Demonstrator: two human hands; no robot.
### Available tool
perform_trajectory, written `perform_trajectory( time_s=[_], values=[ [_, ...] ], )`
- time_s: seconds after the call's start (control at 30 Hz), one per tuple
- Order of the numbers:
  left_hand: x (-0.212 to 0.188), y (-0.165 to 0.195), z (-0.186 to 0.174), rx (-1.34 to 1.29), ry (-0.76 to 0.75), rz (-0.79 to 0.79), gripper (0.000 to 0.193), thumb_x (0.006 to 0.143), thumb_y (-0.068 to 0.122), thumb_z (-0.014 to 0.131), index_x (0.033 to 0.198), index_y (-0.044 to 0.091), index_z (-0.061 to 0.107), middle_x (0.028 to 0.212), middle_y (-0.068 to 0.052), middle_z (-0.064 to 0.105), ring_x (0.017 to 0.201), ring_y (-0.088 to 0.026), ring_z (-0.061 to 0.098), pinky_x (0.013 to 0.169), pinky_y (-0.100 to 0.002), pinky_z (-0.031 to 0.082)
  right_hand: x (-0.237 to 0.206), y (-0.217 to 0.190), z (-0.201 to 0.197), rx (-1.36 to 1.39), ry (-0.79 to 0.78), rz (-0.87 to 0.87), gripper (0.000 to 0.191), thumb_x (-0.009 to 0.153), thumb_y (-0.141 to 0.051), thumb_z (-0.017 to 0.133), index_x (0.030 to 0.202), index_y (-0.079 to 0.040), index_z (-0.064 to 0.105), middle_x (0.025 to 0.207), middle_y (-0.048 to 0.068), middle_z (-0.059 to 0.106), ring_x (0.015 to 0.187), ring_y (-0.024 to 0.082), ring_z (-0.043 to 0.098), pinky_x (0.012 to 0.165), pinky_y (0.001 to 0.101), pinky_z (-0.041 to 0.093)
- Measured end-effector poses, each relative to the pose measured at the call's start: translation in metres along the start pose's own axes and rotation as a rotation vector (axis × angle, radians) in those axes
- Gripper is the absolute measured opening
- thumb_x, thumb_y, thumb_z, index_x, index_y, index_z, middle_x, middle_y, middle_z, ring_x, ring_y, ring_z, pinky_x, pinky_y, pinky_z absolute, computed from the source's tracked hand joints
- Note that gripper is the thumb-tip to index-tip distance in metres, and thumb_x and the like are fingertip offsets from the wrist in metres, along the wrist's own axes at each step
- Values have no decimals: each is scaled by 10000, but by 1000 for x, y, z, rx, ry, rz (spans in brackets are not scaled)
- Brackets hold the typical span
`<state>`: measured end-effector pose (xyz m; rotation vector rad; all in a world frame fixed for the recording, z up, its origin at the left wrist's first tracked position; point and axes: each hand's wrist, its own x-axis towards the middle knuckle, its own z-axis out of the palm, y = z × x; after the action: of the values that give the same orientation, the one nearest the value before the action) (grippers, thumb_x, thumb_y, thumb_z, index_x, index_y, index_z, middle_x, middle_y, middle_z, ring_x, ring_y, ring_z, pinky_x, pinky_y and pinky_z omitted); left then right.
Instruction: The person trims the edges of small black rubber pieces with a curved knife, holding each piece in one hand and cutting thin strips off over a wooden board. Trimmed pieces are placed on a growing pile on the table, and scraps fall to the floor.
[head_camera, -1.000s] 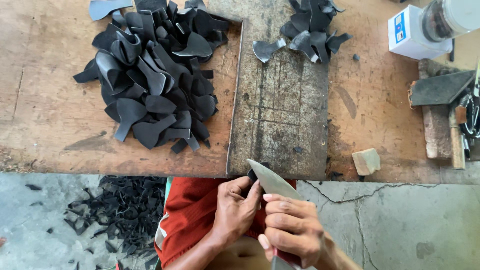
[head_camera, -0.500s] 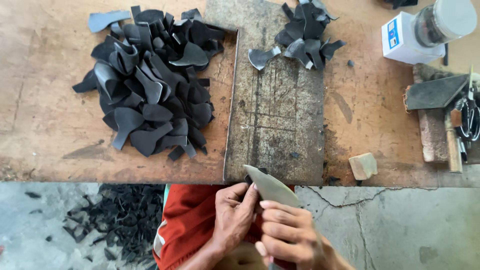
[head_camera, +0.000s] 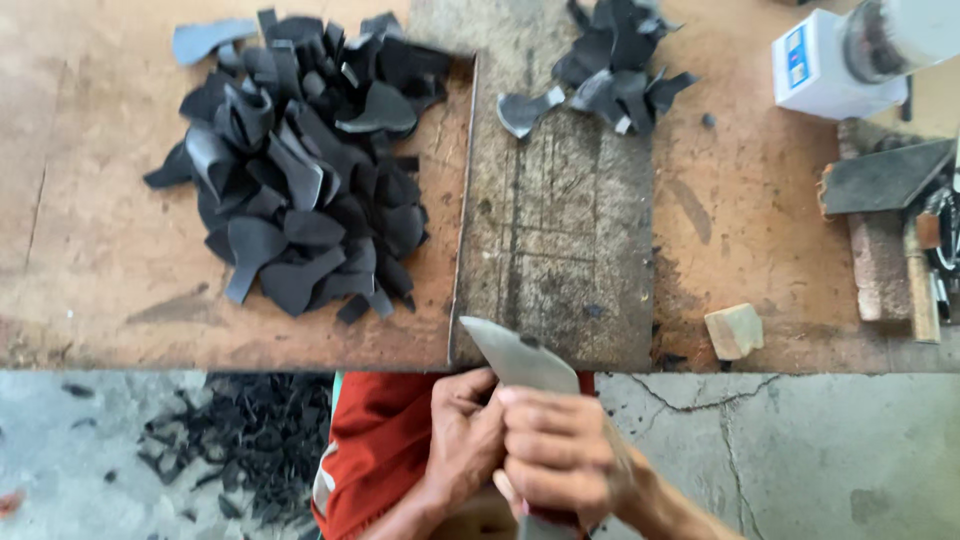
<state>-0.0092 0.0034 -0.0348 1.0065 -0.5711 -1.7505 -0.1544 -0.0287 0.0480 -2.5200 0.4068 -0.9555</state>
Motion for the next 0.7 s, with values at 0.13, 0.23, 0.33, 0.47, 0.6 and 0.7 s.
perform_trajectory(
  time_s=[0.13, 0.23, 0.33, 0.47, 0.6, 0.7],
  values=[
    [1, -2, 1, 210, 40, -16, 343, 1002, 139, 654, 698, -19, 678, 595, 31, 607, 546, -25, 465, 467, -248, 367, -12, -19, -9, -131, -5, 30, 168, 922, -143, 725, 816, -52, 632, 833, 55, 620, 830, 243, 703, 991, 494, 606],
    [0, -3, -3, 258, 21, -7, 347, 990, 133, 673, 678, -17, 650, 581, 43, 580, 542, -21, 450, 448, -258, 358, -12, -12, -3, -118, -23, -16, 161, 935, -155, 727, 841, -54, 645, 855, 64, 627, 852, 254, 700, 1011, 490, 603],
    [1, -1, -8, 170, -26, 24, 284, 979, 98, 666, 723, -20, 640, 655, 53, 611, 617, -15, 500, 498, -252, 415, -7, 5, 8, -13, -16, -34, 160, 891, -150, 742, 827, -34, 651, 811, 70, 595, 824, 262, 681, 1010, 501, 615],
    [2, 4, -7, 109, -49, 44, 226, 955, 96, 637, 770, -17, 700, 697, 54, 680, 645, -15, 570, 538, -246, 472, -11, 9, 7, 40, -48, -16, 172, 860, -149, 767, 829, -33, 645, 822, 72, 599, 828, 261, 683, 1025, 506, 617],
    [0, 5, 1, 182, 51, -33, 353, 988, 157, 657, 680, -13, 677, 579, 51, 594, 529, -15, 460, 447, -237, 345, -26, -11, -3, -72, 20, 23, 166, 894, -66, 767, 821, -39, 620, 851, 57, 617, 840, 233, 696, 1018, 490, 612],
    [-3, 2, 1, 234, 73, -65, 404, 990, 173, 704, 639, -17, 642, 570, 52, 530, 519, -19, 389, 433, -235, 281, -30, -21, -9, -164, 26, 54, 187, 877, -100, 776, 794, -65, 613, 835, 35, 618, 828, 216, 703, 988, 473, 603]
  ],
)
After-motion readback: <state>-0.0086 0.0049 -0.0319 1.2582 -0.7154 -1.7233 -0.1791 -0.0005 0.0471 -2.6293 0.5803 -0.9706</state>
